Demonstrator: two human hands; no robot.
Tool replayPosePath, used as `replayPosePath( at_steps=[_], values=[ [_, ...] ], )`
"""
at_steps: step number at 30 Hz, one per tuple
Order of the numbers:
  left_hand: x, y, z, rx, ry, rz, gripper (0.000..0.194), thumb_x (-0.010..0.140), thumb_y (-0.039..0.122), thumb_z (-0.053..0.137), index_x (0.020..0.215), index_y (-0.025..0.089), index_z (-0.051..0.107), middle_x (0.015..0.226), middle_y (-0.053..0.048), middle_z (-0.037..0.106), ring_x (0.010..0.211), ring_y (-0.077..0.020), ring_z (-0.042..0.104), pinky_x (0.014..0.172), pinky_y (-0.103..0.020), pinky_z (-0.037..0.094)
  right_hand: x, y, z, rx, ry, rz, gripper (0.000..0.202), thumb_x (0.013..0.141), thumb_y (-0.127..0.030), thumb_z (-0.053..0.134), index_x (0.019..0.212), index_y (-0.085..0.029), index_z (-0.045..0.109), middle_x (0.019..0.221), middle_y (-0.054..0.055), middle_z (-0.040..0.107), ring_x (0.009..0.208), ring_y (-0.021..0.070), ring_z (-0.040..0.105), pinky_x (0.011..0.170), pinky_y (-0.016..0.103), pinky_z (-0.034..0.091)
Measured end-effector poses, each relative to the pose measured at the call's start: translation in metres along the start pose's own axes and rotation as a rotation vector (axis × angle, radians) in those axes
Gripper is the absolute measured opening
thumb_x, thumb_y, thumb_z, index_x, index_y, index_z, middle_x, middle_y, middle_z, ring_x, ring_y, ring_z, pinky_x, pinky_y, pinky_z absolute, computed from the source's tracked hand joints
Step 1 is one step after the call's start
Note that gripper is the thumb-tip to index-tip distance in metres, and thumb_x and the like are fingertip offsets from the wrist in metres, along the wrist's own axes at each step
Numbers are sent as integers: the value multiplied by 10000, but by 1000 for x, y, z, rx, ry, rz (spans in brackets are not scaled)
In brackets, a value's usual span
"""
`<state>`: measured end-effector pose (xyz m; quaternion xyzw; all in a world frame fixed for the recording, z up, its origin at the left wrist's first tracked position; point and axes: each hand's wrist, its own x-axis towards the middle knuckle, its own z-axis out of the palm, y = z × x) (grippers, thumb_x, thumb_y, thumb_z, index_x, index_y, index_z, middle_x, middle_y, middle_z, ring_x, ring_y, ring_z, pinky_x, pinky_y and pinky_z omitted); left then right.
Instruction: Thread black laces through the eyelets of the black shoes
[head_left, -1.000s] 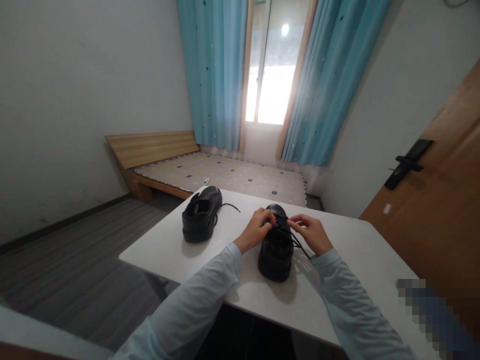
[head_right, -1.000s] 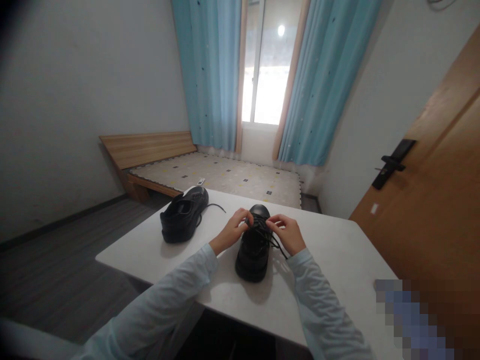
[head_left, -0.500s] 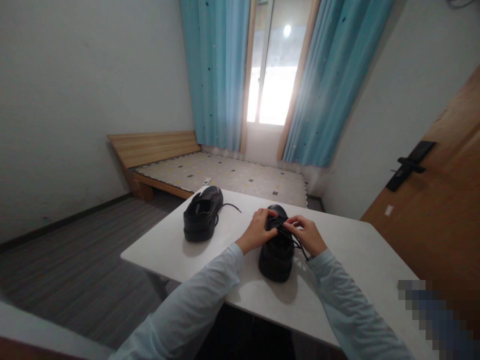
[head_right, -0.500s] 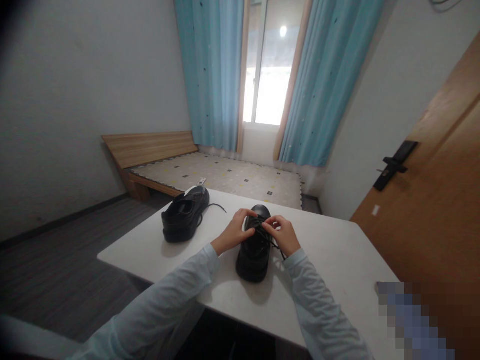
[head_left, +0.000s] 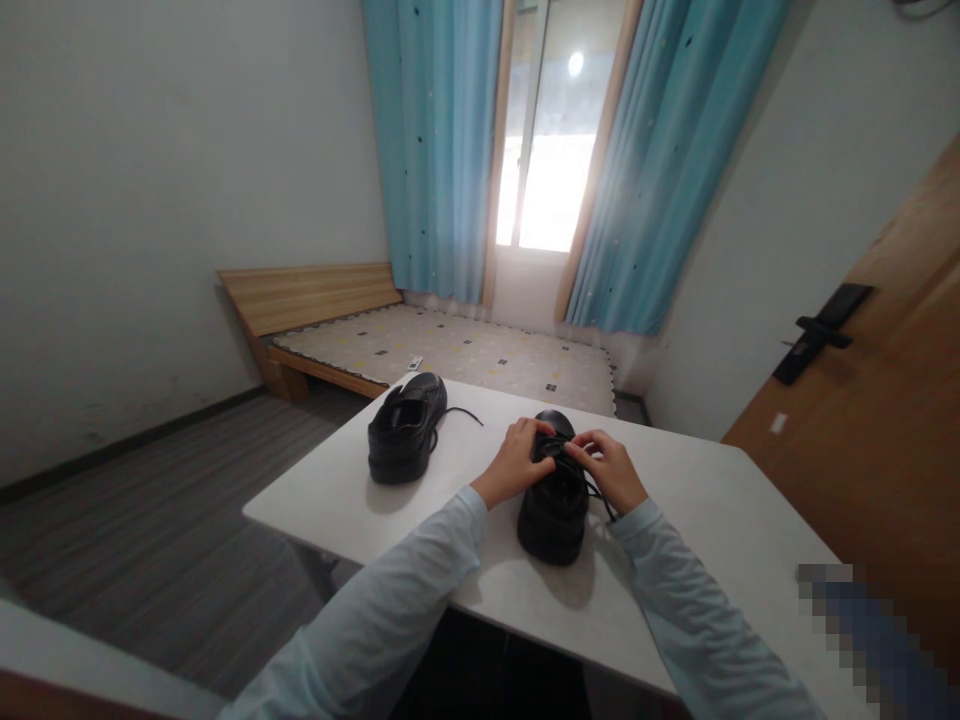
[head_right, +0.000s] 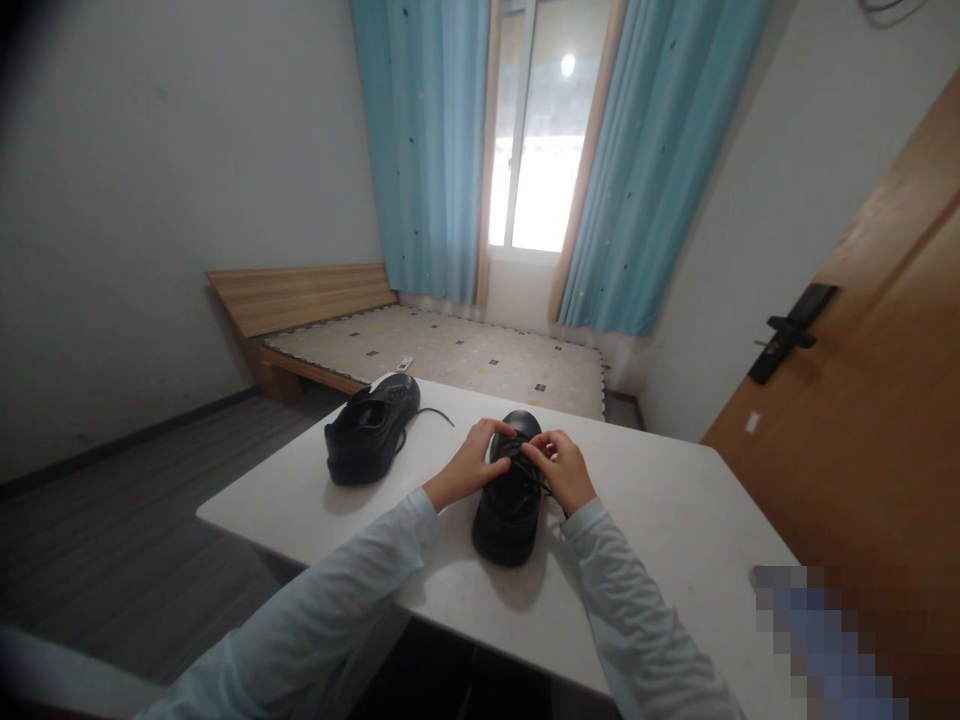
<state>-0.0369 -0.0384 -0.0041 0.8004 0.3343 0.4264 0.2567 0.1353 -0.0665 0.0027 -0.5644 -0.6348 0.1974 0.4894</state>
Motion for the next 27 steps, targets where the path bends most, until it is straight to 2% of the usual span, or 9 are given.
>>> replayPosePath(
  at_steps=[6, 15, 21, 27],
  values=[
    [0, 1, 0, 12, -2, -2, 308, 670, 172, 565, 975, 172, 524, 1036, -67, 541, 1030, -219, 483, 942, -384, 372, 2, 3, 0, -39, -14, -56, 316, 664, -497, 633, 666, -181, 614, 745, 42, 579, 634, 161, 535, 562, 296, 443],
    [1, 4, -1, 29, -14, -21, 310, 672, 189, 576, 977, 175, 523, 1037, -67, 529, 1028, -220, 476, 937, -376, 378, 0, 0, 1, -77, 47, -52, 256, 745, -444, 571, 686, -195, 566, 643, 19, 596, 576, 164, 519, 568, 300, 417],
    [0, 7, -1, 60, -30, -50, 311, 684, 211, 571, 990, 175, 521, 1051, -69, 517, 1042, -226, 463, 939, -384, 378, -1, -5, -1, -84, 58, -64, 203, 770, -391, 545, 696, -203, 561, 655, 29, 612, 665, 193, 559, 610, 306, 421],
    [0, 9, -2, 79, -47, -64, 321, 692, 216, 558, 1008, 175, 522, 1071, -74, 513, 1059, -236, 452, 940, -397, 378, 0, -8, -2, 8, 25, -91, 155, 732, -350, 592, 741, -205, 539, 704, 18, 604, 646, 170, 550, 591, 292, 411]
  ],
)
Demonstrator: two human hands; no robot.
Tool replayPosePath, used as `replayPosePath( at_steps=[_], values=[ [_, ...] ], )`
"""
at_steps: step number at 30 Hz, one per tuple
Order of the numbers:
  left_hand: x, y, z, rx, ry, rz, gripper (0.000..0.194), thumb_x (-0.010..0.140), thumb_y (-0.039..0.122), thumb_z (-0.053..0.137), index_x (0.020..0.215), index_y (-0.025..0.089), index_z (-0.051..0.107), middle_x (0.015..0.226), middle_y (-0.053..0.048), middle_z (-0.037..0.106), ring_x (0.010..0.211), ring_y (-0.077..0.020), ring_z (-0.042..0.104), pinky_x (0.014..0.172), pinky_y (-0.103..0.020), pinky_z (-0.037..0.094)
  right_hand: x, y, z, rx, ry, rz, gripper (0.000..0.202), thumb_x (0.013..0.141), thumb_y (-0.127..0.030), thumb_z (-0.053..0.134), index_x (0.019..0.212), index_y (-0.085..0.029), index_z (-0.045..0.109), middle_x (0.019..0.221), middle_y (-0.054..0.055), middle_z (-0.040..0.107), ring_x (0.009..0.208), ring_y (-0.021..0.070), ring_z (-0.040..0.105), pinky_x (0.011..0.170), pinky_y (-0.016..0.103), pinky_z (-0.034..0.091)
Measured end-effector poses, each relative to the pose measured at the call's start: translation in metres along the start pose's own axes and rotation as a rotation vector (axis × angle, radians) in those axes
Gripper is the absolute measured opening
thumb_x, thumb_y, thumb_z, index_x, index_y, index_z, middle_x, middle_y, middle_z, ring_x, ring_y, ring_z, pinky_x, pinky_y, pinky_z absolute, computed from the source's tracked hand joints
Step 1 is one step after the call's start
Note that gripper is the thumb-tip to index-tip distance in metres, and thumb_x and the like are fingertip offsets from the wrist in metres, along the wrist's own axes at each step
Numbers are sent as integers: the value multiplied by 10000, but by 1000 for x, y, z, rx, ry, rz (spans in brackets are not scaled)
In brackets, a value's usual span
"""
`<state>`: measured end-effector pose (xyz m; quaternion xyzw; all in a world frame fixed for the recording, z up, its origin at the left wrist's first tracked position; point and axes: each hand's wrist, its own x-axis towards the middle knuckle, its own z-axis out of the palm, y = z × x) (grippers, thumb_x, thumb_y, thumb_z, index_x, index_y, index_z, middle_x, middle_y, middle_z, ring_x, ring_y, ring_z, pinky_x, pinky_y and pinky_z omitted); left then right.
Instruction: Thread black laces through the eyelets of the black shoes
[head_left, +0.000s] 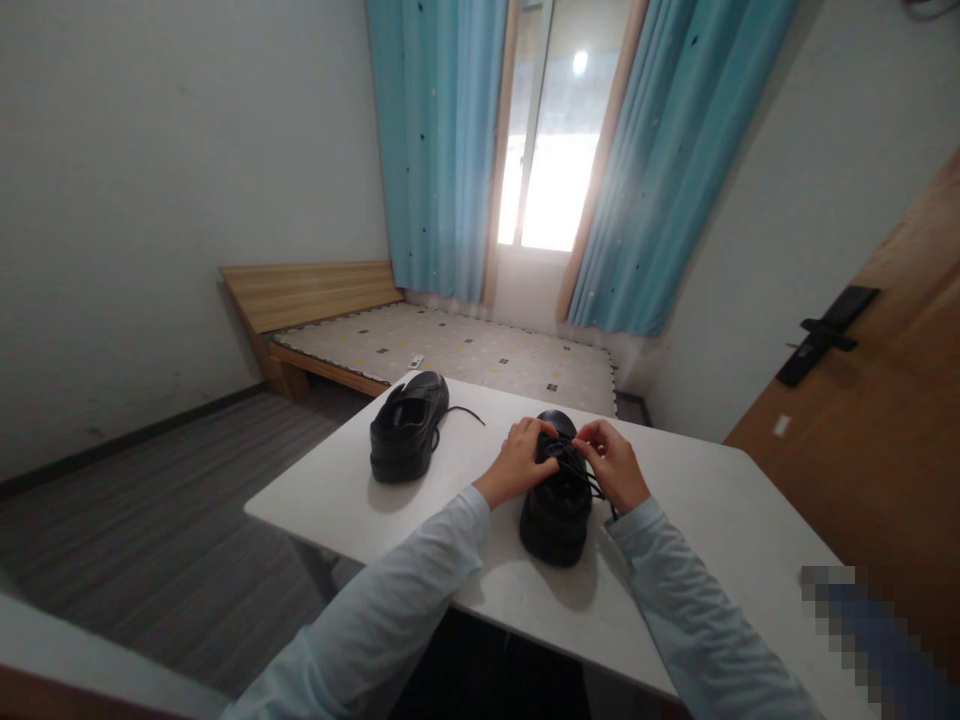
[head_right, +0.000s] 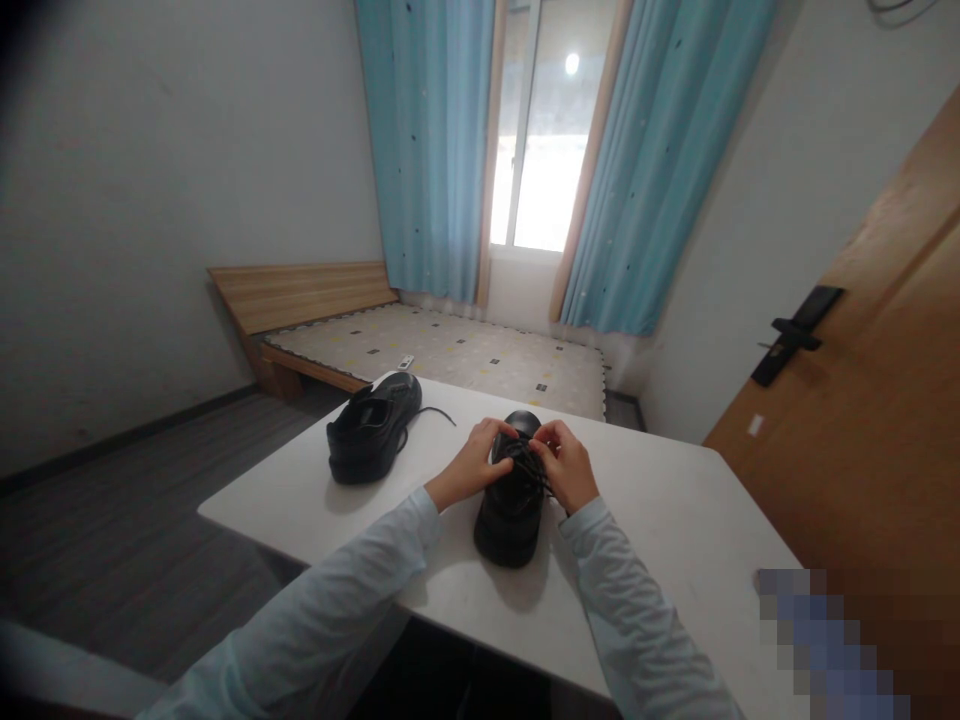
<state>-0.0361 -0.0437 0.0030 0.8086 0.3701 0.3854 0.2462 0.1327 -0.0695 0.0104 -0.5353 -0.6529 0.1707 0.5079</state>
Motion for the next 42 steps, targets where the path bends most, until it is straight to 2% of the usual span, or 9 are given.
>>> replayPosePath(
  at_steps=[6, 10, 14, 22, 25, 29, 34, 42],
  values=[
    [-1, -2, 0, 10, -13, -8, 331, 693, 227, 556, 1018, 175, 523, 1080, -76, 506, 1064, -242, 446, 944, -400, 377, 1, 2, 1, 253, -109, 106, 233, 714, -373, 627, 824, -190, 534, 687, 5, 594, 661, 158, 562, 586, 274, 412],
    [-1, -2, -1, 17, -16, -6, 329, 698, 237, 552, 1021, 180, 522, 1079, -74, 504, 1065, -242, 446, 943, -395, 379, 1, 3, -2, 370, -183, 184, 319, 630, -324, 717, 863, -189, 546, 703, -10, 604, 667, 144, 571, 622, 276, 423],
    [-1, -2, -2, 19, -28, -21, 338, 693, 240, 552, 1025, 188, 518, 1089, -72, 500, 1077, -249, 439, 941, -401, 380, 1, 2, -5, 395, -130, 198, 365, 555, -256, 766, 854, -190, 567, 722, -6, 615, 701, 152, 582, 625, 272, 427],
    [-2, 0, -3, 22, -36, -27, 352, 687, 234, 546, 1033, 179, 517, 1103, -77, 499, 1077, -249, 434, 944, -402, 378, 3, 3, -2, 425, 16, 170, 312, 539, -267, 778, 769, -187, 584, 746, 4, 620, 726, 150, 592, 724, 313, 470],
    [-2, 0, -3, 24, -35, -26, 347, 695, 244, 544, 1035, 179, 520, 1103, -76, 499, 1073, -247, 437, 945, -401, 378, 3, 4, -2, 443, 41, 162, 283, 573, -274, 757, 770, -190, 572, 771, 2, 609, 732, 159, 617, 742, 332, 484],
    [-3, 1, -3, 29, -29, -26, 343, 700, 253, 541, 1037, 187, 520, 1101, -73, 497, 1073, -246, 437, 947, -404, 377, 2, 5, -3, 459, 34, 153, 243, 625, -260, 718, 800, -191, 563, 782, -11, 592, 682, 153, 631, 700, 328, 493],
    [-3, 4, -5, 31, -40, -44, 345, 694, 238, 542, 1034, 186, 518, 1111, -73, 496, 1085, -251, 428, 952, -408, 374, 2, 11, -4, 497, 16, 166, 215, 631, -205, 694, 800, -185, 561, 765, -20, 588, 610, 109, 574, 605, 272, 471],
    [-2, 4, -6, 31, -44, -42, 346, 691, 227, 543, 1034, 186, 516, 1106, -72, 496, 1084, -247, 430, 955, -409, 373, 2, 7, -4, 464, -10, 212, 187, 623, -203, 672, 774, -175, 567, 642, -41, 532, 492, 67, 456, 434, 202, 346]
  ],
)
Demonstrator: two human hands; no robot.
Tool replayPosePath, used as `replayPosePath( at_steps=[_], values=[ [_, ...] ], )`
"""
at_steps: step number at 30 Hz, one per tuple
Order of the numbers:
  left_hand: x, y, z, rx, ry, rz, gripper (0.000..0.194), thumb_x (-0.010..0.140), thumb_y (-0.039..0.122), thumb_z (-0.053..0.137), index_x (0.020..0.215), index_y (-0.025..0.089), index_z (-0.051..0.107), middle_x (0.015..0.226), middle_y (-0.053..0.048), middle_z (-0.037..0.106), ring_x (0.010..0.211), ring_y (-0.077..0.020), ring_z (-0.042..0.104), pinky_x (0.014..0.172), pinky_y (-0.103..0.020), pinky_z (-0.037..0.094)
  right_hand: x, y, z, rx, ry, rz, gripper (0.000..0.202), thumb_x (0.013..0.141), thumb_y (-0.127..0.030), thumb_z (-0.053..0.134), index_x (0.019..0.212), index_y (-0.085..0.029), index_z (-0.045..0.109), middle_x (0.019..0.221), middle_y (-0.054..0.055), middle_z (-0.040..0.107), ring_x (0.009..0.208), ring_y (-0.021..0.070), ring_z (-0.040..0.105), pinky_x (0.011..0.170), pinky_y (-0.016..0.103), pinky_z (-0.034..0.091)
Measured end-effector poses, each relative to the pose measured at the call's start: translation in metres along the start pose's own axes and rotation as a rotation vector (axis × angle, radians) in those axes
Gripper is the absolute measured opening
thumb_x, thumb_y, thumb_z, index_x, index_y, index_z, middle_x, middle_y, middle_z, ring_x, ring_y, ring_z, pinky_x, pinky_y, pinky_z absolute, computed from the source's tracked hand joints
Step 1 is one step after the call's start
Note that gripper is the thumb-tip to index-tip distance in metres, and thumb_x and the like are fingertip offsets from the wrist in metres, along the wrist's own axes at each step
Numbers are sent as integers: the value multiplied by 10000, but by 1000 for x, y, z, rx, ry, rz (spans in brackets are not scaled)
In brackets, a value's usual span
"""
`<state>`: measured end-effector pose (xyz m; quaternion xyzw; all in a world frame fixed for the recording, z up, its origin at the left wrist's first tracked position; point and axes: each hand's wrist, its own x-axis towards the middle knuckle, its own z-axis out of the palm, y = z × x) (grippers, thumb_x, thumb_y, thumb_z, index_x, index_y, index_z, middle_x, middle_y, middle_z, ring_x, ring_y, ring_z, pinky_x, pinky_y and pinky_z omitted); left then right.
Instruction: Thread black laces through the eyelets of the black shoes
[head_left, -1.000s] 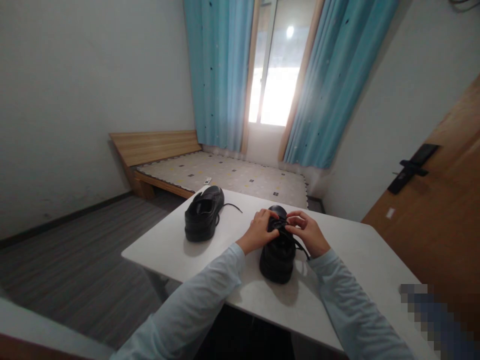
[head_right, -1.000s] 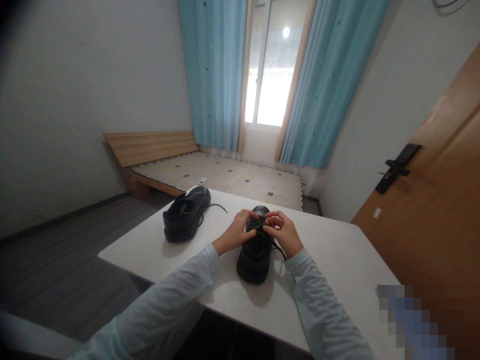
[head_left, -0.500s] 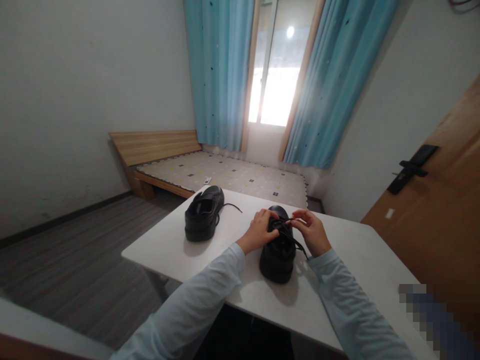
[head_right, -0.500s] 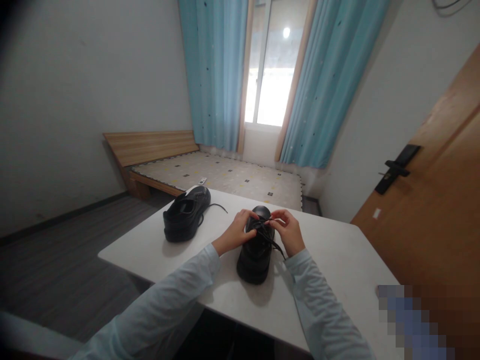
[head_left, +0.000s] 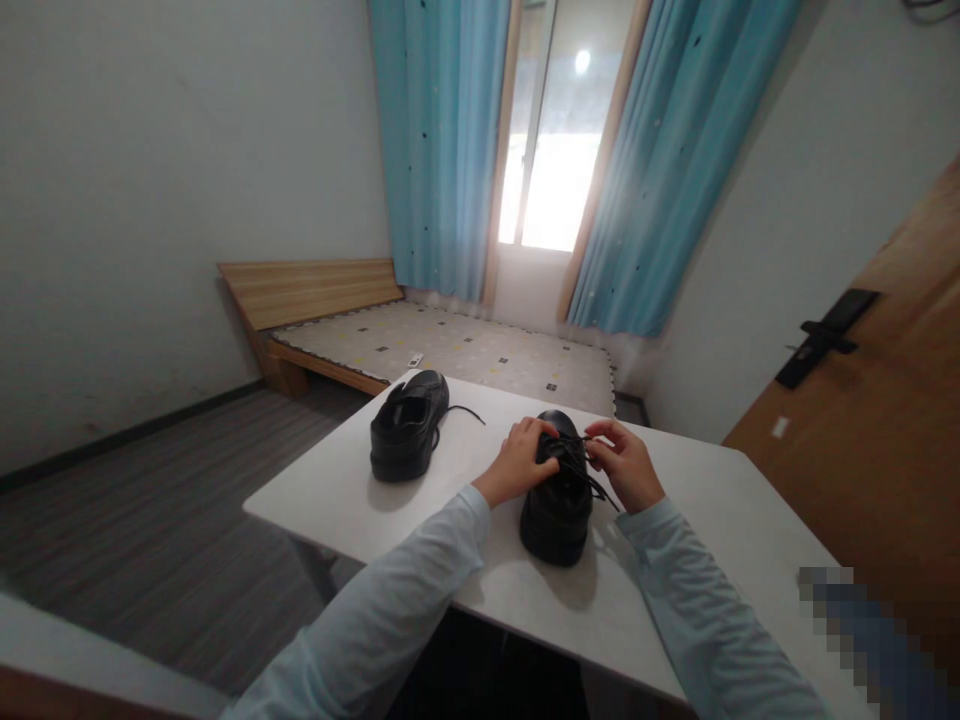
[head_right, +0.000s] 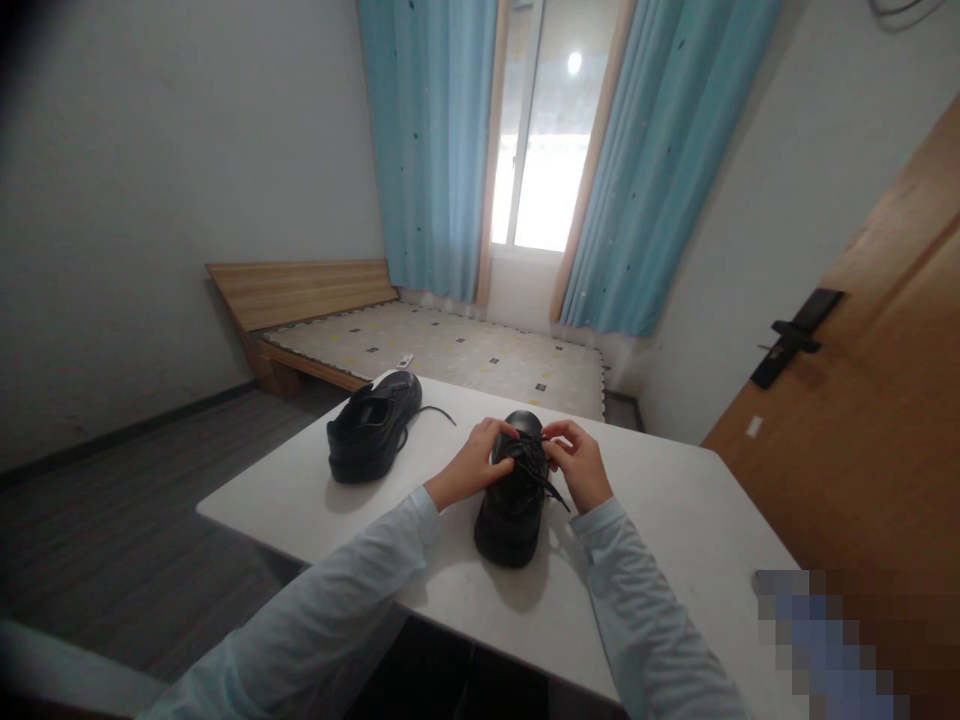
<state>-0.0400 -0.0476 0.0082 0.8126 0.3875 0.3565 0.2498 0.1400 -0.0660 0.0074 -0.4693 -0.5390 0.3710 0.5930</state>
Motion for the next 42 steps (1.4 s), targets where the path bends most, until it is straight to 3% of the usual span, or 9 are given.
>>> replayPosePath(
  at_steps=[14, 18, 23, 29, 42],
  values=[
    [0, -9, 4, -7, 15, 24, 325, 697, 241, 545, 1017, 190, 518, 1091, -72, 500, 1071, -242, 447, 953, -409, 376, -1, -3, -18, -156, -172, 95, 427, 540, -319, 788, 899, -156, 625, 753, 3, 588, 551, 99, 537, 443, 217, 366],
    [0, -9, 4, -13, 14, 32, 324, 699, 241, 545, 1019, 194, 518, 1091, -70, 501, 1070, -239, 450, 952, -405, 379, -1, -2, -20, -229, -206, 130, 393, 514, -383, 798, 783, -127, 670, 696, 34, 632, 545, 117, 544, 461, 242, 387],
    [0, -10, 5, -10, 13, 30, 327, 702, 237, 545, 1025, 194, 520, 1096, -72, 501, 1076, -239, 449, 958, -409, 374, 0, -4, -21, -256, -152, 86, 365, 477, -436, 802, 609, -127, 659, 677, 55, 629, 538, 130, 550, 456, 254, 414],
    [-1, -10, 3, -14, 2, 15, 339, 698, 229, 543, 1035, 194, 519, 1113, -71, 495, 1094, -244, 437, 961, -413, 368, 3, -3, -25, -413, -138, 3, 316, 526, -441, 758, 579, -144, 662, 694, 49, 619, 554, 135, 544, 450, 259, 462],
    [-1, -11, 3, -18, 1, 11, 338, 696, 221, 537, 1033, 200, 523, 1105, -66, 496, 1073, -235, 445, 964, -409, 366, 12, 15, -39, -271, 40, 140, 347, 481, -435, 786, 637, -148, 669, 606, 26, 638, 580, 142, 579, 493, 267, 495]
  ],
)
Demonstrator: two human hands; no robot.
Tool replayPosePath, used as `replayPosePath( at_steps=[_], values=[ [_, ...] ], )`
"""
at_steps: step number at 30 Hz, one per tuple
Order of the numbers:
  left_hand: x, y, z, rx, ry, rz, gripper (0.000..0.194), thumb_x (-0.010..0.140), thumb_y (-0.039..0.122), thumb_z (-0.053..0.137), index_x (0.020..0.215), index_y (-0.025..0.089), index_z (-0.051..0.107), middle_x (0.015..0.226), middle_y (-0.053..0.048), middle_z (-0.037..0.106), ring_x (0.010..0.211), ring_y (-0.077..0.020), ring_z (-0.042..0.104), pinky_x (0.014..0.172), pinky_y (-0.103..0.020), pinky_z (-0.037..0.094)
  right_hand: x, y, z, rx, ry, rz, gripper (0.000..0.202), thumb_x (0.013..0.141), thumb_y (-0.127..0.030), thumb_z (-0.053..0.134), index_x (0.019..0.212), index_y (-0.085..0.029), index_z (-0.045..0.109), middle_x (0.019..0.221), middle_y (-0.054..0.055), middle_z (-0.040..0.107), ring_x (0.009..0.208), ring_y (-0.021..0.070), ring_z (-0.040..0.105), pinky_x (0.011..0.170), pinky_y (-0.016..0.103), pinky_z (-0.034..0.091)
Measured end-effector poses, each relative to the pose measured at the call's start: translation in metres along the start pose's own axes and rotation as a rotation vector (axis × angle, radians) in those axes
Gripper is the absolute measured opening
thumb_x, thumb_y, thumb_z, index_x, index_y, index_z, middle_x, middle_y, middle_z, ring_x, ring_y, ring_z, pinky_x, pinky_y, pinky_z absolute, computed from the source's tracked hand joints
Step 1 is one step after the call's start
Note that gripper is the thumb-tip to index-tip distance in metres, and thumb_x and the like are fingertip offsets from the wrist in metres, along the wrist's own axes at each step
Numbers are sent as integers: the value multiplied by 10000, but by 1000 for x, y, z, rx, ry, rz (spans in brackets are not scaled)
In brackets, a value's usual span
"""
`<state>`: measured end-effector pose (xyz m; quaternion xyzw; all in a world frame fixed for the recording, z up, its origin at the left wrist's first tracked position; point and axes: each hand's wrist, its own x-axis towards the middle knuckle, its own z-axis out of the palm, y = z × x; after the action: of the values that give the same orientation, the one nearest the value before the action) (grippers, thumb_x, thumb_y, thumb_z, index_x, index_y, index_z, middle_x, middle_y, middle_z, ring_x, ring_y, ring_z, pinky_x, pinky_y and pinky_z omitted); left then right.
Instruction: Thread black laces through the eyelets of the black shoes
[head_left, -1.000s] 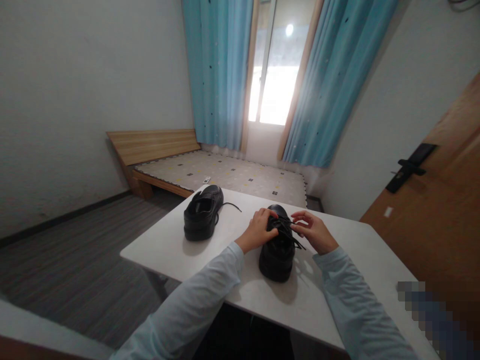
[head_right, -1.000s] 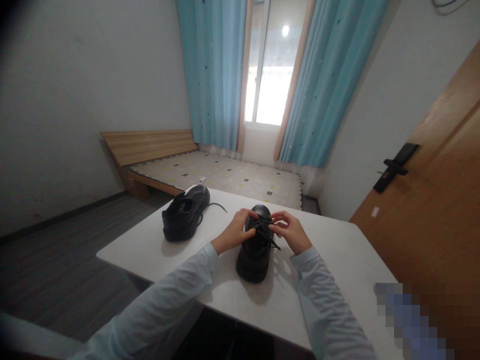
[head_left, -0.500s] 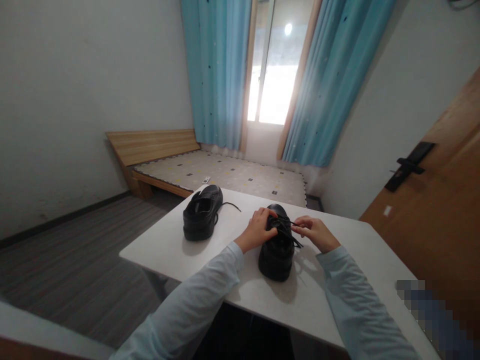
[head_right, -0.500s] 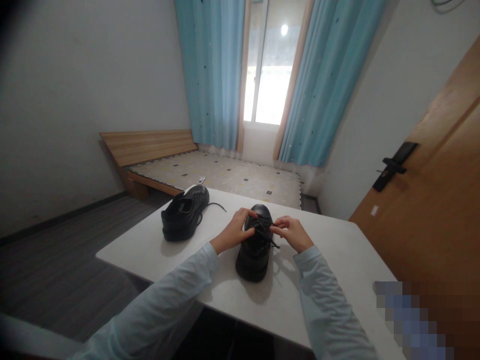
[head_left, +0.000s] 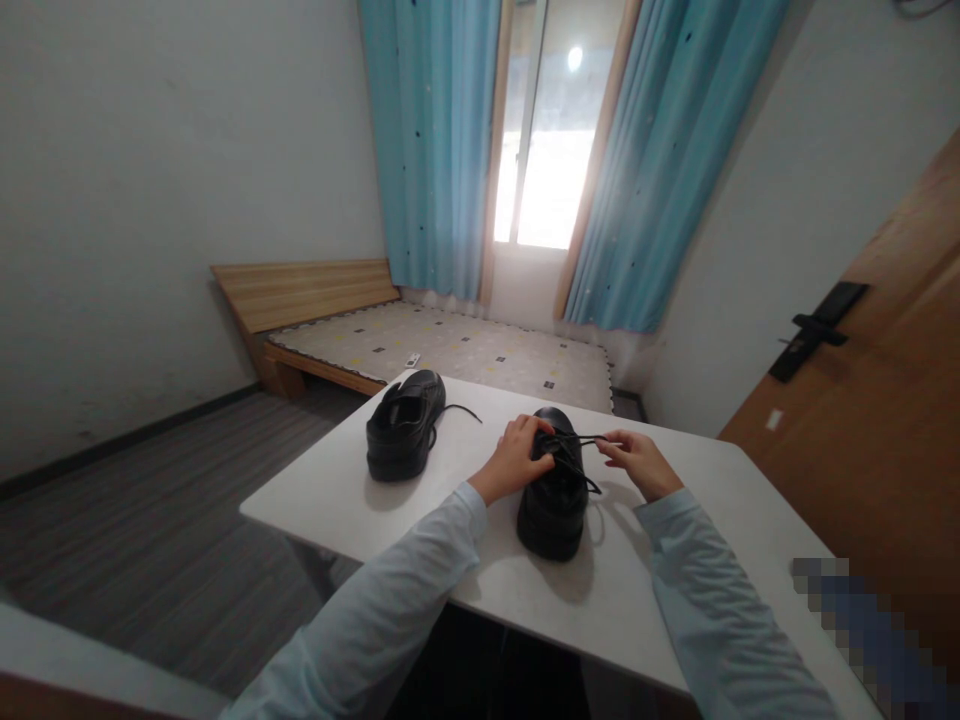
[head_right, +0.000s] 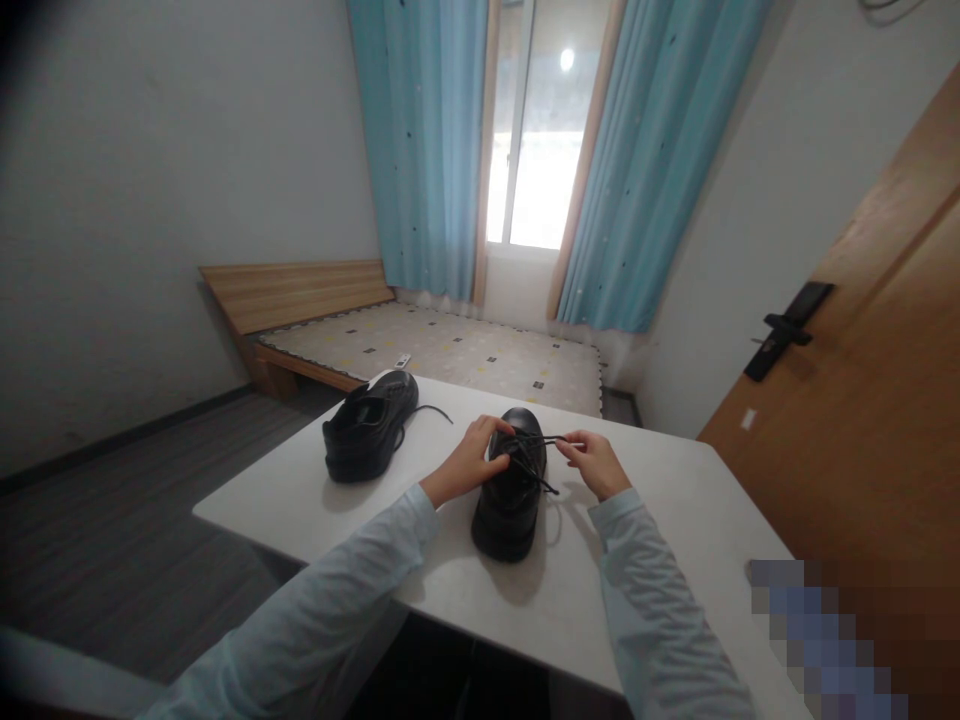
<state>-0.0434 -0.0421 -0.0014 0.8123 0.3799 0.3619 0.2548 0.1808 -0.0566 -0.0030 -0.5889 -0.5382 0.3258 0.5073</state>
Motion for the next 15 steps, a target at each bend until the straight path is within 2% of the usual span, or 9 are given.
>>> replayPosePath(
  at_steps=[3, 8, 12, 15],
  values=[
    [0, 0, 0, -4, 2, 4, 335, 694, 218, 537, 1028, 199, 524, 1101, -66, 497, 1070, -235, 447, 963, -407, 367, -2, -1, 0, 100, 4, 34, 365, 475, -448, 800, 644, -153, 666, 635, 42, 656, 609, 155, 605, 518, 275, 511],
    [-1, 0, 0, -5, 0, 2, 332, 694, 218, 538, 1026, 194, 524, 1102, -70, 495, 1078, -240, 443, 961, -410, 368, -10, -9, 4, 353, -145, 114, 398, 542, -500, 769, 714, -156, 665, 850, 117, 715, 729, 201, 664, 637, 323, 533],
    [0, -1, 1, -1, 5, 15, 331, 692, 220, 542, 1021, 193, 527, 1098, -70, 497, 1079, -242, 443, 960, -410, 368, -13, -13, 9, 422, -197, 114, 382, 585, -519, 740, 693, -169, 636, 818, 119, 726, 768, 233, 679, 754, 399, 526],
    [0, -1, 2, -6, 5, 15, 336, 688, 218, 545, 1022, 197, 526, 1102, -68, 496, 1085, -242, 439, 961, -410, 367, -13, -14, 11, 443, -180, 109, 379, 592, -529, 731, 669, -180, 604, 771, 100, 721, 725, 228, 677, 742, 407, 529]
  ],
)
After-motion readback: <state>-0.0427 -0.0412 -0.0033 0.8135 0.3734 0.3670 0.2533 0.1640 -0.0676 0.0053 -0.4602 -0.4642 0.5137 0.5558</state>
